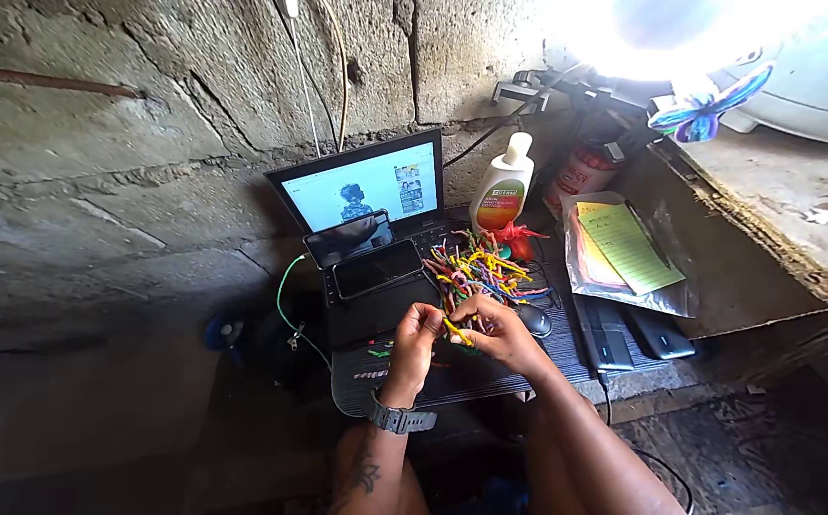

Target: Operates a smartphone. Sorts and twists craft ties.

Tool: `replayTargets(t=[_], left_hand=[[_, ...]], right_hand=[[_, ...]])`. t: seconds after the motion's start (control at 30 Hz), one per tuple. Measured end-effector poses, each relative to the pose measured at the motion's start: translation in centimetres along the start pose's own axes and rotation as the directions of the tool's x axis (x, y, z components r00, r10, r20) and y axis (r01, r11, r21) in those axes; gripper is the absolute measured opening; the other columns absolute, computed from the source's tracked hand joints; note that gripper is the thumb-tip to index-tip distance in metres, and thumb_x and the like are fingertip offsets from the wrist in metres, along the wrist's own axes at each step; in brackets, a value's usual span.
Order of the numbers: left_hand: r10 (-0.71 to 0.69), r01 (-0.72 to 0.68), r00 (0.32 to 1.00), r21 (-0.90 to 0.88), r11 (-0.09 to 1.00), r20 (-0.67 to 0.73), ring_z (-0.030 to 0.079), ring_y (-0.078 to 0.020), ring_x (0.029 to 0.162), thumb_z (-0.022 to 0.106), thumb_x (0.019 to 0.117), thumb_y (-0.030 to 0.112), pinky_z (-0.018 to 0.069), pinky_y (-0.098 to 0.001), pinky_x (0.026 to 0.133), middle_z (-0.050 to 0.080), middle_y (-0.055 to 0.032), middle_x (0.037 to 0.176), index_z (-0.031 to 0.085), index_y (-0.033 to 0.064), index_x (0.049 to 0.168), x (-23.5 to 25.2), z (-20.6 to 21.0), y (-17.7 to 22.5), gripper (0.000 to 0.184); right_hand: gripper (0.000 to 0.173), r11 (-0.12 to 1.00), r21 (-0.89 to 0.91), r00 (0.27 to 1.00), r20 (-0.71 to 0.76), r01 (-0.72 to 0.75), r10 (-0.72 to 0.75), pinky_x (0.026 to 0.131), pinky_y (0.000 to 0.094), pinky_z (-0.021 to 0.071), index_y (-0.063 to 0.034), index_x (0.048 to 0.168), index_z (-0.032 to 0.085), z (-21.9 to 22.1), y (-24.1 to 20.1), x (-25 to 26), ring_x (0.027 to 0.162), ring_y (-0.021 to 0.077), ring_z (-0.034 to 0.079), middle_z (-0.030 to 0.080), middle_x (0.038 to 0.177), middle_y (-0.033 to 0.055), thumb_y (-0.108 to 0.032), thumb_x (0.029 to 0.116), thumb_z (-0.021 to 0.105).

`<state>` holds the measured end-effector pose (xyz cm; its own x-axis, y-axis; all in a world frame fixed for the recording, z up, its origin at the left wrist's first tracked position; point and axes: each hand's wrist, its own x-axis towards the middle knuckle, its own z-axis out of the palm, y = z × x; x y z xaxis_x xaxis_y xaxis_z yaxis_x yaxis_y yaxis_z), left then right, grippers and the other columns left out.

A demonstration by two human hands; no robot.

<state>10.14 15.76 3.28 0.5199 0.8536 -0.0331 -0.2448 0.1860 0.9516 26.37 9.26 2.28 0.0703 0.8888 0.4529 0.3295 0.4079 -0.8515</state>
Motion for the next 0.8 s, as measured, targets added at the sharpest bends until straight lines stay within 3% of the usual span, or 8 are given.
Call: replayTargets(t=[0.1,0.17,0.27,0.37,0.5,0.6,0.7,0.8], left_hand=[[-0.100,0.102,0.995,-0.112,0.988,0.030,0.063,-0.0032,0.075,0.042,0.1047,0.003,0.0555,-0.0206,0.075,0.063,0.0033,0.083,0.053,0.0078,0.097,-0.1,0.3,0.3,0.014],[-0.140,0.148,0.989,-0.195,0.970,0.051,0.064,-0.0039,0.074,0.041,0.1042,0.001,0.0560,-0.0211,0.076,0.064,0.0030,0.082,0.054,0.0091,0.095,-0.1,0.2,0.4,0.018],[-0.160,0.169,0.986,-0.263,0.950,0.055,0.065,-0.0050,0.075,0.041,0.1044,0.001,0.0567,-0.0223,0.078,0.066,0.0017,0.083,0.055,0.0091,0.097,-0.1,0.2,0.4,0.018],[-0.149,0.153,0.988,-0.284,0.947,0.034,0.068,-0.0058,0.077,0.043,0.1023,-0.005,0.0580,-0.0235,0.078,0.067,0.0024,0.084,0.046,0.0103,0.103,-0.1,0.6,0.5,0.015],[-0.130,0.132,0.991,-0.273,0.953,0.025,0.066,-0.0046,0.075,0.049,0.0985,-0.008,0.0572,-0.0228,0.077,0.065,0.0051,0.079,0.045,0.0114,0.104,-0.2,0.9,0.4,0.020],[0.005,0.003,1.000,-0.271,0.963,0.029,0.067,-0.0032,0.075,0.051,0.0961,-0.008,0.0578,-0.0225,0.077,0.066,0.0071,0.080,0.047,0.0125,0.102,-0.3,1.0,0.0,0.022],[0.203,-0.198,0.979,-0.295,0.935,-0.014,0.068,-0.0012,0.079,0.058,0.0946,-0.006,0.0578,-0.0197,0.077,0.069,0.0083,0.083,0.052,0.0162,0.099,-0.3,0.9,-0.4,0.023],[0.156,-0.163,0.987,-0.335,0.928,-0.049,0.068,-0.0025,0.078,0.052,0.0955,-0.007,0.0578,-0.0205,0.079,0.068,0.0068,0.082,0.054,0.0149,0.096,-0.3,0.8,-0.1,0.022]], right_hand=[[0.026,0.993,-0.079,0.996,-0.008,0.093,-0.094,0.097,0.0234,0.0508,-0.0041,0.118,0.072,-0.3,0.3,0.1,0.108,0.0080,0.062,0.068,0.112,0.0083,-0.021,0.1003,0.065],[0.021,0.984,-0.145,0.994,0.041,0.107,-0.102,0.099,0.0289,0.0498,-0.0101,0.115,0.075,-0.4,0.4,0.0,0.111,0.0120,0.062,0.069,0.112,0.0077,-0.015,0.1014,0.060],[0.018,0.970,-0.203,0.991,0.047,0.133,-0.126,0.099,0.0359,0.0490,-0.0138,0.111,0.076,-0.2,0.4,-0.1,0.110,0.0155,0.063,0.070,0.112,0.0066,-0.021,0.0981,0.067],[0.017,0.958,-0.228,0.985,0.015,0.173,-0.175,0.098,0.0363,0.0485,-0.0141,0.105,0.076,0.1,0.5,-0.1,0.108,0.0143,0.064,0.070,0.109,0.0055,-0.027,0.0972,0.069],[0.016,0.951,-0.245,0.980,-0.017,0.190,-0.200,0.096,0.0344,0.0478,-0.0115,0.100,0.074,0.3,0.4,-0.1,0.105,0.0141,0.064,0.070,0.104,0.0063,-0.026,0.0970,0.068],[0.013,0.986,-0.015,0.979,-0.116,0.167,-0.167,0.093,0.0253,0.0483,-0.0090,0.094,0.070,0.3,0.3,-0.1,0.099,0.0065,0.062,0.068,0.097,0.0017,-0.021,0.0961,0.069],[0.004,0.912,0.403,0.969,-0.247,0.076,0.028,0.083,0.0193,0.0551,-0.0224,0.093,0.068,-0.2,0.0,0.1,0.091,-0.0016,0.064,0.068,0.094,-0.0124,-0.022,0.0953,0.071],[0.004,0.924,0.381,0.972,-0.208,-0.024,0.111,0.087,0.0215,0.0544,-0.0166,0.099,0.065,-1.3,0.3,0.1,0.093,0.0004,0.064,0.068,0.098,-0.0095,-0.014,0.0962,0.066]])
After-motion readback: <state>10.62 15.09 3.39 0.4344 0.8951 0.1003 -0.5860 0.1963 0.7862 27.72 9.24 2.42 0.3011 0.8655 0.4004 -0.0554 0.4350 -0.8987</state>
